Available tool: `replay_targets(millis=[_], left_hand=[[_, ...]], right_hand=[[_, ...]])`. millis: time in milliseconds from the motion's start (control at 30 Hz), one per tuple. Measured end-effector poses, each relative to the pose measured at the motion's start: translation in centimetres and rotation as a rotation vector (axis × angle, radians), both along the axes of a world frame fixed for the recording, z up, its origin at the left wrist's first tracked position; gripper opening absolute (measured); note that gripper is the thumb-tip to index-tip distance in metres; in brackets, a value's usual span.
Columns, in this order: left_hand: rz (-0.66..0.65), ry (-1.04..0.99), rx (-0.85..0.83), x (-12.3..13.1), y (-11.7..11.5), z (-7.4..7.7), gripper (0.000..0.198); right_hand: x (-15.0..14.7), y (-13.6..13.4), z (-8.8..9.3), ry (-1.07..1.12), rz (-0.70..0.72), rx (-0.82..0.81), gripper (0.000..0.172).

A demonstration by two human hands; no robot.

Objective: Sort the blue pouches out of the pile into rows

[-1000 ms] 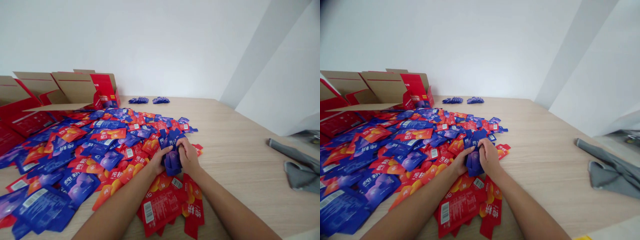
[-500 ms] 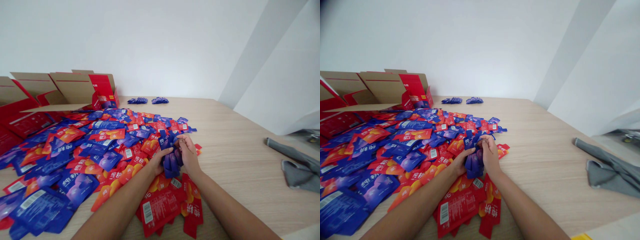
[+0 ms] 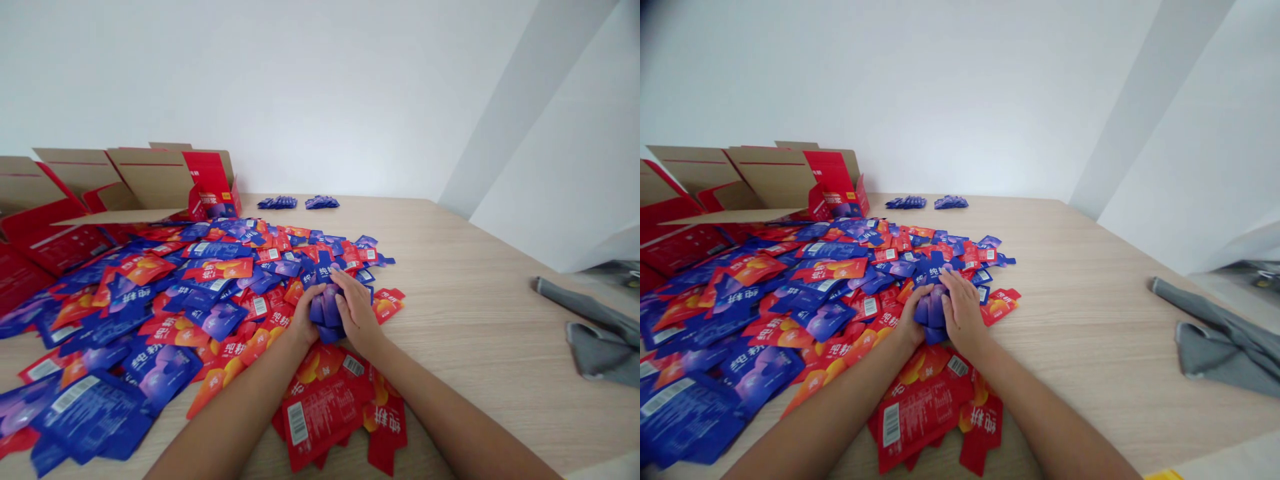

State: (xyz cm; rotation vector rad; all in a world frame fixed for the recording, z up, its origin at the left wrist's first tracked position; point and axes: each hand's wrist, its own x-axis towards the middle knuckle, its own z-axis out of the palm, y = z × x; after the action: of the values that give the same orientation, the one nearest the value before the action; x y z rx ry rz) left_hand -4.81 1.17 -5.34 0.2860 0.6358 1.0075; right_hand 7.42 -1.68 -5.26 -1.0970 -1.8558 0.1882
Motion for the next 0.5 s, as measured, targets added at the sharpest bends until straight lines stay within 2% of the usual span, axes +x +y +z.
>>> replay_targets(millis=[167,300,500], left_hand=[[0.058,-0.027,-0.04,-0.4,0.0,0.3,0.016],[0.04,-0.006,-0.055,-0.4,0.0,0.5,0.016],[-0.011,-0.04,-0.053,-0.3,-0.1,0.8,0.013]], right_hand=[[0.7,0.7,-0.5,0.082,0.14,-0.119,0.041],[1.4,1.2,-1.0,0.027,0.217,-0.101,0.053],[1.0,0.7,-1.2,-0.251,0.021,0.031,0.063]])
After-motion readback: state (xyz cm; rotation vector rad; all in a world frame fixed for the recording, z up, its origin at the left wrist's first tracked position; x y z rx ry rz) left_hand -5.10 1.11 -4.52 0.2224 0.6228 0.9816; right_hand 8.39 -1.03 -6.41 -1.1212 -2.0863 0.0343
